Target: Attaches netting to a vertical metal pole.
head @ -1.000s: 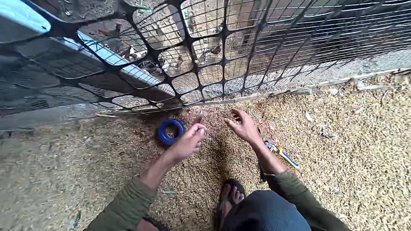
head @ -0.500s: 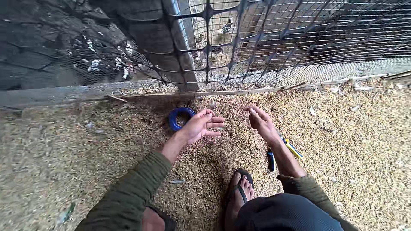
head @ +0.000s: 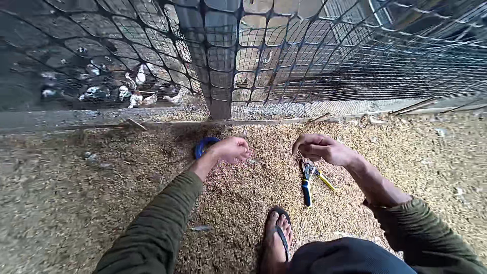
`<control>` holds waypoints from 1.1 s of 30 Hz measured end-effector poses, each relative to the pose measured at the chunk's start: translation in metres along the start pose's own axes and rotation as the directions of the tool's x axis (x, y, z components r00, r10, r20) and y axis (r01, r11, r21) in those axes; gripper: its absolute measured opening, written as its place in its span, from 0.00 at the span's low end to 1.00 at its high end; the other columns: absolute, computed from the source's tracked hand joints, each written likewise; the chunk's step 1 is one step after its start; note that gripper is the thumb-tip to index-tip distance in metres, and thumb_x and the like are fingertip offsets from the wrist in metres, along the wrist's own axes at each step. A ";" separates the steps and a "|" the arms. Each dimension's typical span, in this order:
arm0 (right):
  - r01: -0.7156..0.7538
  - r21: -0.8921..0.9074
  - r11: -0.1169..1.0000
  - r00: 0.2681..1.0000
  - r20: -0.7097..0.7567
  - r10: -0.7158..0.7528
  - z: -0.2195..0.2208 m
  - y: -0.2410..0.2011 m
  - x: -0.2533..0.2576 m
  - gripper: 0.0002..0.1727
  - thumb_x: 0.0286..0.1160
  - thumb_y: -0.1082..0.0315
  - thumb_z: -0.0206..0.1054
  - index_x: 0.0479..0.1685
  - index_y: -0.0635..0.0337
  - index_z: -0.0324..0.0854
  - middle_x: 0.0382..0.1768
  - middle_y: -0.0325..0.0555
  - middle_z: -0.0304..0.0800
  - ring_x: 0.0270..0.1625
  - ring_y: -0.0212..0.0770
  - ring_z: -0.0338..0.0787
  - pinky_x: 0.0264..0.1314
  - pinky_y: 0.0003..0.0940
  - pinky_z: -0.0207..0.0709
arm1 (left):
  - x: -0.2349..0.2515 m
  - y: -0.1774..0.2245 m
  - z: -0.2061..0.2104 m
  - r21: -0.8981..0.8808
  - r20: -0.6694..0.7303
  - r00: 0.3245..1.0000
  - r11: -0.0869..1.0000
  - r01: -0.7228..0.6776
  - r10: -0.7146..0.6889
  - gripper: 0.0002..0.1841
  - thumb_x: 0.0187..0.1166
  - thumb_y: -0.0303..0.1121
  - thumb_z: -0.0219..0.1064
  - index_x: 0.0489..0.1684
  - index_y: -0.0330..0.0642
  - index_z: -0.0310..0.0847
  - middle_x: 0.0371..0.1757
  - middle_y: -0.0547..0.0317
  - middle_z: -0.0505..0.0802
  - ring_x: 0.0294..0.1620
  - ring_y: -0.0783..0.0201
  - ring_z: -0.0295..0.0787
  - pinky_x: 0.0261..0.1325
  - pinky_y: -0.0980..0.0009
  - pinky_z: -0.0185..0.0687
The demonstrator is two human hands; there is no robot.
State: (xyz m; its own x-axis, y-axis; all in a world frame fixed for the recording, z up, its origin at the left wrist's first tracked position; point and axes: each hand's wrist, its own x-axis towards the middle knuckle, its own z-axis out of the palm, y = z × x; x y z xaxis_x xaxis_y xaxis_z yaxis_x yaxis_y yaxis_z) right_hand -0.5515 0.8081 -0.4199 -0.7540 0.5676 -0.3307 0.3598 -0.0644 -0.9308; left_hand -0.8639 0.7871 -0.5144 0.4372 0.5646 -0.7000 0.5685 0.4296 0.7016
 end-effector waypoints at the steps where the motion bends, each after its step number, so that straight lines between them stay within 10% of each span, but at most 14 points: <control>1: -0.028 -0.097 0.995 0.998 0.051 0.034 -0.001 -0.014 0.002 0.18 0.82 0.66 0.49 0.47 0.53 0.87 0.19 0.20 0.72 0.18 0.16 0.64 0.21 0.17 0.58 | -0.002 0.000 0.000 0.162 0.046 0.999 0.987 -0.020 0.013 0.17 0.90 0.32 0.58 0.72 0.39 0.79 0.64 0.41 0.89 0.60 0.49 0.88 0.61 0.47 0.81; 3: -0.092 -0.266 0.960 0.981 0.142 0.133 -0.003 -0.045 0.012 0.19 0.84 0.64 0.49 0.46 0.56 0.89 0.28 0.26 0.82 0.23 0.19 0.68 0.27 0.21 0.63 | -0.014 0.016 -0.006 0.307 0.147 0.987 0.945 -0.112 0.069 0.34 0.83 0.35 0.68 0.90 0.40 0.63 0.81 0.36 0.78 0.80 0.40 0.76 0.80 0.39 0.68; 6: -0.123 -0.376 0.918 0.953 0.212 0.215 0.001 -0.073 0.028 0.19 0.89 0.65 0.50 0.49 0.61 0.89 0.28 0.34 0.81 0.24 0.24 0.67 0.29 0.27 0.63 | -0.037 0.035 -0.006 -0.200 0.228 0.869 0.895 -0.399 0.438 0.59 0.65 0.41 0.77 0.97 0.39 0.34 0.91 0.48 0.67 0.89 0.57 0.66 0.86 0.60 0.66; 8: -0.114 -0.415 0.903 0.944 0.238 0.229 0.006 -0.080 0.035 0.18 0.89 0.66 0.51 0.49 0.63 0.89 0.28 0.38 0.82 0.24 0.27 0.68 0.31 0.31 0.65 | -0.043 0.054 0.004 -0.535 -0.035 0.793 0.659 -0.529 0.608 0.47 0.80 0.49 0.68 0.92 0.34 0.44 0.78 0.47 0.83 0.77 0.57 0.82 0.81 0.61 0.74; 10: -0.087 -0.409 0.908 0.942 0.262 0.208 0.011 -0.077 0.037 0.18 0.89 0.67 0.51 0.49 0.63 0.89 0.24 0.38 0.80 0.22 0.28 0.67 0.29 0.32 0.64 | -0.048 0.081 0.015 -0.662 -0.387 0.804 0.472 -0.583 0.451 0.20 0.96 0.40 0.41 0.65 0.34 0.71 0.44 0.52 0.94 0.48 0.59 0.94 0.61 0.60 0.88; 12: -0.040 -0.419 0.907 0.948 0.271 0.167 0.017 -0.068 0.034 0.18 0.89 0.67 0.52 0.49 0.63 0.90 0.25 0.39 0.81 0.23 0.30 0.70 0.29 0.34 0.66 | -0.051 0.096 0.021 -0.696 -0.497 0.805 0.404 -0.593 0.324 0.21 0.97 0.41 0.32 0.37 0.49 0.69 0.16 0.72 0.73 0.17 0.72 0.73 0.32 0.72 0.82; 15: 0.115 -0.534 0.838 0.993 0.085 -0.082 0.015 -0.064 0.024 0.18 0.86 0.59 0.59 0.54 0.64 0.89 0.46 0.55 0.92 0.48 0.47 0.91 0.55 0.52 0.82 | -0.057 0.102 0.028 -0.561 -0.417 0.822 0.601 -0.569 0.388 0.19 0.96 0.42 0.34 0.33 0.51 0.65 0.13 0.75 0.62 0.10 0.77 0.55 0.15 0.80 0.58; 19: 0.202 -0.568 0.798 0.858 -0.289 -0.424 0.021 -0.088 0.028 0.33 0.87 0.45 0.59 0.78 0.63 0.76 0.77 0.56 0.80 0.76 0.44 0.82 0.79 0.42 0.76 | -0.060 0.113 0.031 -0.297 -0.390 0.849 0.824 -0.482 0.356 0.17 0.96 0.41 0.41 0.55 0.43 0.74 0.20 0.70 0.66 0.14 0.74 0.58 0.17 0.75 0.59; 25: 0.376 -0.522 0.766 0.735 -0.335 -0.589 0.038 -0.098 0.052 0.18 0.91 0.61 0.58 0.58 0.64 0.90 0.60 0.46 0.94 0.65 0.30 0.90 0.73 0.30 0.81 | -0.069 0.130 0.029 -0.311 -0.454 0.819 0.799 -0.514 0.350 0.18 0.96 0.38 0.42 0.36 0.44 0.72 0.18 0.69 0.67 0.14 0.73 0.59 0.17 0.76 0.60; 27: 0.432 -0.402 0.807 0.742 -0.351 -0.571 0.039 -0.100 0.056 0.18 0.92 0.64 0.55 0.57 0.65 0.89 0.55 0.42 0.96 0.61 0.28 0.91 0.70 0.30 0.83 | -0.074 0.124 0.023 -0.182 -0.467 0.793 0.834 -0.520 0.392 0.14 0.95 0.38 0.48 0.47 0.41 0.77 0.23 0.65 0.74 0.18 0.71 0.69 0.23 0.74 0.71; 29: 0.533 -0.144 0.834 0.754 -0.366 -0.546 0.041 -0.106 0.059 0.17 0.94 0.67 0.50 0.50 0.65 0.85 0.46 0.39 0.96 0.53 0.31 0.94 0.66 0.37 0.87 | -0.093 0.111 0.012 0.061 -0.468 0.727 0.839 -0.540 0.502 0.20 0.86 0.38 0.64 0.71 0.37 0.78 0.46 0.55 0.90 0.44 0.66 0.89 0.51 0.65 0.88; 31: 0.546 0.066 0.835 0.786 -0.384 -0.484 0.038 -0.118 0.059 0.16 0.94 0.67 0.46 0.44 0.56 0.80 0.32 0.32 0.91 0.38 0.29 0.93 0.51 0.33 0.91 | -0.126 0.100 0.006 0.241 -0.531 0.598 0.784 -0.573 0.600 0.31 0.77 0.47 0.73 0.74 0.35 0.76 0.64 0.49 0.89 0.66 0.59 0.86 0.71 0.56 0.82; 33: 0.499 0.082 0.863 0.814 -0.387 -0.434 0.032 -0.124 0.060 0.16 0.95 0.64 0.46 0.43 0.53 0.79 0.23 0.27 0.79 0.22 0.22 0.79 0.28 0.20 0.80 | -0.166 0.093 0.011 0.380 -0.565 0.323 0.587 -0.714 0.759 0.29 0.80 0.50 0.69 0.74 0.40 0.79 0.69 0.56 0.89 0.73 0.63 0.84 0.76 0.60 0.81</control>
State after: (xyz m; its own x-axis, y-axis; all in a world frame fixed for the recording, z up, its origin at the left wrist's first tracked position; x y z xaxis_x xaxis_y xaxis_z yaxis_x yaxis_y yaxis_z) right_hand -0.6584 0.8240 -0.3294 -0.5570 0.8074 0.1948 -0.1110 0.1601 -0.9809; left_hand -0.8757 0.7256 -0.3350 0.1793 0.9069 0.3814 0.2868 -0.4190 0.8615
